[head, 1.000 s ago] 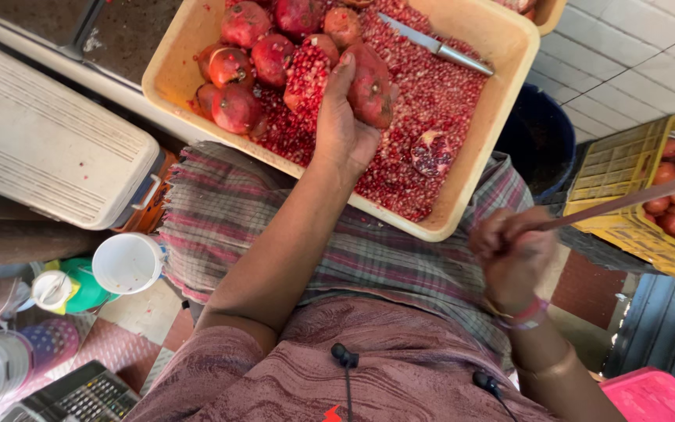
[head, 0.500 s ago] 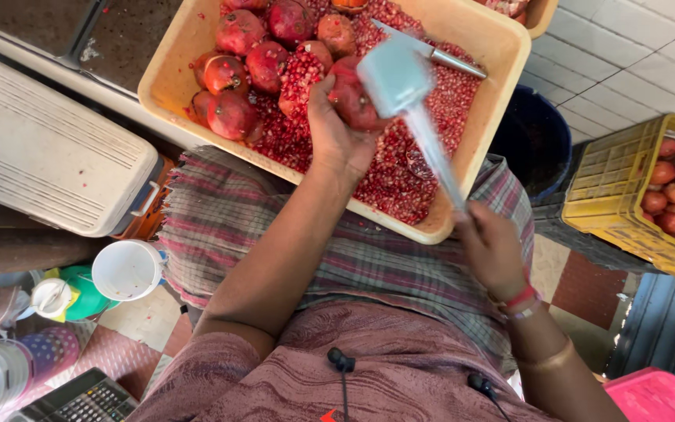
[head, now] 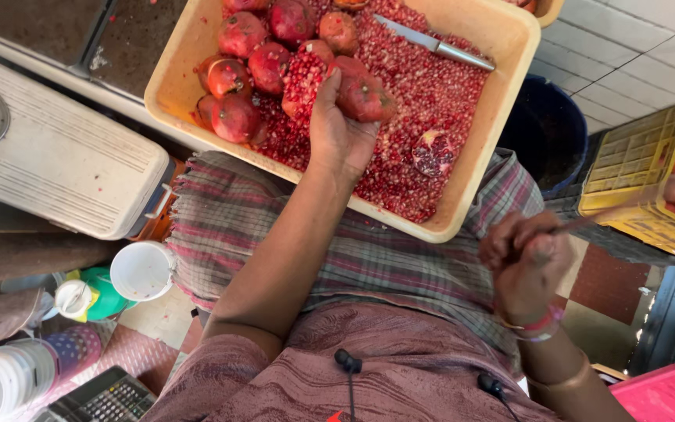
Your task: The person uses a knife to cut and separate pomegranate seeds from the fruit, dropping the seeds into a large plastic tub. The person handles multiple pomegranates one at a time, using the knife to split the fruit and extract the arils.
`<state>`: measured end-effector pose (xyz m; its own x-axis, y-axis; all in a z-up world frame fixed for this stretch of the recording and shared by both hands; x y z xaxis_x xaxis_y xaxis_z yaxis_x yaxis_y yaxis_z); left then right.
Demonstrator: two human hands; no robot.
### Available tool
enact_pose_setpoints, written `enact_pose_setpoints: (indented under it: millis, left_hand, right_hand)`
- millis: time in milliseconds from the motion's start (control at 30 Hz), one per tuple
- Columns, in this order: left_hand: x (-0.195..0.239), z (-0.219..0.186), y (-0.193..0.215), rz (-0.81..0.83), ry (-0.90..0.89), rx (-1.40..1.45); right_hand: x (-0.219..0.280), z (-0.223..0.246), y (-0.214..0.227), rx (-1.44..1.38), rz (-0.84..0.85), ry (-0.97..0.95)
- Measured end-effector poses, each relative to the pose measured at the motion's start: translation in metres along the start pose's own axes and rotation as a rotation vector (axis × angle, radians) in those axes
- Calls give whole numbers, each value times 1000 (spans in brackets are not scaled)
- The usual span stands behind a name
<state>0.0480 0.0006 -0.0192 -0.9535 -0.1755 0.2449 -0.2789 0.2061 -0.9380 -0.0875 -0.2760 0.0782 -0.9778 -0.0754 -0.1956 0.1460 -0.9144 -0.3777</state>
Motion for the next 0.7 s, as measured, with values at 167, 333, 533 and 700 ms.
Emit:
enact_pose_setpoints:
  millis: [167, 333, 533, 700]
  left_hand:
    - [8, -1, -14, -74, 82, 57]
    - [4, -8, -2, -41, 27, 67]
    - [5, 8, 0, -157, 210, 33]
    - [-23, 22, -25, 1014, 409, 369]
  right_hand:
    - [-10, -17, -12, 989, 328, 16]
    - [16, -15, 19, 314, 17, -170]
    - [-11, -44, 20, 1073, 345, -152]
    - [6, -30, 34, 400, 16, -247]
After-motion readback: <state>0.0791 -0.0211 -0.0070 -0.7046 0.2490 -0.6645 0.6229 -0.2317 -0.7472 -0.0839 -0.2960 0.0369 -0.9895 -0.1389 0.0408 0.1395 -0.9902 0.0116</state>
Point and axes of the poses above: each hand's wrist, its own x-axis away from the middle knuckle, its own y-axis out of the back of the hand, z = x × y, the point moved 6 cm from there along -x, towards the middle knuckle, and after that the axes turned 1 degree about z, right-handed, at the moved point
